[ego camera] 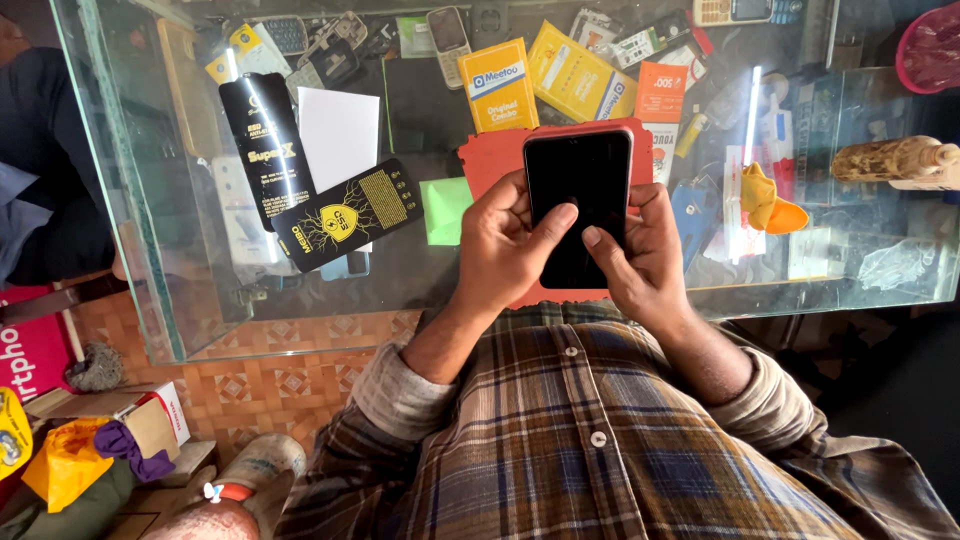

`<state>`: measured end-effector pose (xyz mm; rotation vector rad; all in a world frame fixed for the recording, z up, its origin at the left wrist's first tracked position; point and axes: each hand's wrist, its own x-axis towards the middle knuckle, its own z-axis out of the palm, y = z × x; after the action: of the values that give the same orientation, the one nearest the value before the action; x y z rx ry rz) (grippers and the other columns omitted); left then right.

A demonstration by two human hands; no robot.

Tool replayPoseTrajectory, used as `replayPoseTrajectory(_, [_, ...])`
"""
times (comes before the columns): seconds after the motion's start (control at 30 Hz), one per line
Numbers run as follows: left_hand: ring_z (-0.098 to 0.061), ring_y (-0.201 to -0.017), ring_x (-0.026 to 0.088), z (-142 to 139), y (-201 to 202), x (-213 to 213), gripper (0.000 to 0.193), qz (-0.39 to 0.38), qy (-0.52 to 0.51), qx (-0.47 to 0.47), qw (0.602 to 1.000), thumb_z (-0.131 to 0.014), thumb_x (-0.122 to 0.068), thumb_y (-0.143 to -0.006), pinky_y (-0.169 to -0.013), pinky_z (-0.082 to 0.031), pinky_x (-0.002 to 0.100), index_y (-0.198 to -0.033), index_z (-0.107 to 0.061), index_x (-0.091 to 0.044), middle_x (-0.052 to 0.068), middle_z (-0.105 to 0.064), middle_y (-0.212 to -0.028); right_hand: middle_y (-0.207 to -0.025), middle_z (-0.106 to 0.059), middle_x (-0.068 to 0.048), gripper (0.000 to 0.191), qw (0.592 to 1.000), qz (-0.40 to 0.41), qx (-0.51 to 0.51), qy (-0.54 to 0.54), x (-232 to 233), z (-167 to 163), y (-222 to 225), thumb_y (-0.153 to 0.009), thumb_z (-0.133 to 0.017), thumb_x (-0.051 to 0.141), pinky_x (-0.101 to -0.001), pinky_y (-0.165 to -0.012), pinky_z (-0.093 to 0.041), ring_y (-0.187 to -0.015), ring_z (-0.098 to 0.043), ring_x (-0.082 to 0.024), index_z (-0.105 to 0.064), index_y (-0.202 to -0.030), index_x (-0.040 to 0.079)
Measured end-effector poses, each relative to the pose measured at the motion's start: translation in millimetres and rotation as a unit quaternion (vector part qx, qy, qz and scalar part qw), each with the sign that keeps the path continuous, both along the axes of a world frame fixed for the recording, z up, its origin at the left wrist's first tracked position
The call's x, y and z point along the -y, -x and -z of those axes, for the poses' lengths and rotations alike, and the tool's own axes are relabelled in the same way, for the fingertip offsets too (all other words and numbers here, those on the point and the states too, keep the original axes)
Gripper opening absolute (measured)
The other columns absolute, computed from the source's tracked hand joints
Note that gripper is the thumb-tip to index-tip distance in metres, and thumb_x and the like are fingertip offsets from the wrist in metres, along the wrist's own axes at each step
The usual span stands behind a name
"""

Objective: The person applies a screen protector to a smartphone on a glass counter, pressing it down and smoothing it. They then pick up a small feature phone, press its buttons, and later use a screwdriver to open and work on the back of a phone, manipulating its internal components.

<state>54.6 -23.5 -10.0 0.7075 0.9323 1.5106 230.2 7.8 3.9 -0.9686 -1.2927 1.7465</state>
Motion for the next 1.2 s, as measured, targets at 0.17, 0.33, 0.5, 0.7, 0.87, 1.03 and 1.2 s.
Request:
replayPoseTrajectory(0.17, [-0.066, -0.102, 0.009, 10, 2, -2, 0.023, -0.013, 0.008, 0.029, 0.999, -0.067, -0.005, -0.109, -0.089, -0.054, 0.025, -0.128, -0.064, 0.008, 0.008, -0.073, -0.112, -0.119, -0.068, -0.015, 0.030, 1.000, -0.025, 0.006, 0.013, -6, -9, 4, -0.107, -0.054, -0.002, -0.0271, -0.092, -0.056, -0.110, -0.067, -0.013, -0.036, -0.129, 0.005])
replayPoseTrajectory(0.33, [-0.069, -0.102, 0.021, 29, 4, -13, 0.035, -0.029, 0.066, 0.185, 0.980, -0.063, -0.020, -0.111, -0.091, -0.058, 0.036, -0.132, -0.058, 0.007, 0.013, -0.073, -0.115, -0.100, -0.075, -0.012, 0.011, 0.904, -0.027, 0.380, -0.194, -30, -34, -31, -0.104, -0.066, 0.009, -0.0325, -0.080, -0.056, -0.094, -0.074, -0.016, -0.067, -0.114, 0.003])
replayPoseTrajectory(0.5, [-0.066, -0.123, 0.034, 28, 26, -14, 0.063, 0.103, 0.048, 0.350, 0.930, -0.048, -0.048, -0.107, -0.094, -0.060, 0.053, -0.153, -0.040, -0.006, 0.016, -0.056, -0.147, -0.096, -0.069, -0.015, 0.032, 0.607, 0.077, 0.652, -0.447, -47, -37, -85, -0.083, -0.081, 0.017, -0.0443, -0.074, -0.054, -0.087, -0.069, -0.034, -0.069, -0.109, 0.003])
replayPoseTrajectory(0.7, [-0.050, -0.142, 0.033, 36, 10, -26, 0.087, 0.146, 0.046, 0.463, 0.873, -0.026, -0.069, -0.106, -0.117, -0.050, 0.052, -0.163, -0.030, -0.004, 0.017, -0.042, -0.162, -0.114, -0.069, -0.015, 0.022, 0.831, 0.065, 0.447, -0.326, -40, -28, -70, -0.094, -0.075, 0.002, -0.0430, -0.082, -0.058, -0.097, -0.071, -0.034, -0.067, -0.114, 0.003])
replayPoseTrajectory(0.87, [-0.047, -0.149, 0.029, 50, 4, -23, 0.084, 0.156, 0.055, 0.320, 0.933, -0.028, -0.065, -0.110, -0.123, -0.042, 0.044, -0.163, -0.032, 0.000, 0.017, -0.043, -0.165, -0.115, -0.063, -0.016, 0.029, 0.833, -0.030, 0.308, -0.459, -22, -6, 10, -0.085, -0.077, -0.006, -0.0427, -0.090, -0.055, -0.106, -0.064, -0.034, -0.071, -0.113, -0.001])
replayPoseTrajectory(1.03, [-0.050, -0.144, 0.028, 79, 10, -20, 0.079, 0.144, 0.081, 0.342, 0.925, -0.029, -0.063, -0.111, -0.121, -0.044, 0.042, -0.161, -0.036, -0.002, 0.016, -0.047, -0.160, -0.119, -0.060, -0.016, 0.030, 0.806, -0.052, 0.265, -0.526, -47, 14, 36, -0.089, -0.079, -0.004, -0.0428, -0.089, -0.054, -0.104, -0.063, -0.034, -0.072, -0.117, -0.002])
replayPoseTrajectory(1.2, [-0.057, -0.135, 0.025, 86, 4, -19, 0.075, 0.080, 0.127, 0.289, 0.946, -0.034, -0.062, -0.113, -0.116, -0.046, 0.045, -0.162, -0.035, -0.005, 0.011, -0.053, -0.150, -0.121, -0.058, -0.018, 0.031, 0.802, 0.018, 0.275, -0.530, -73, 18, 40, -0.086, -0.078, -0.002, -0.0453, -0.089, -0.050, -0.107, -0.059, -0.034, -0.073, -0.116, -0.002])
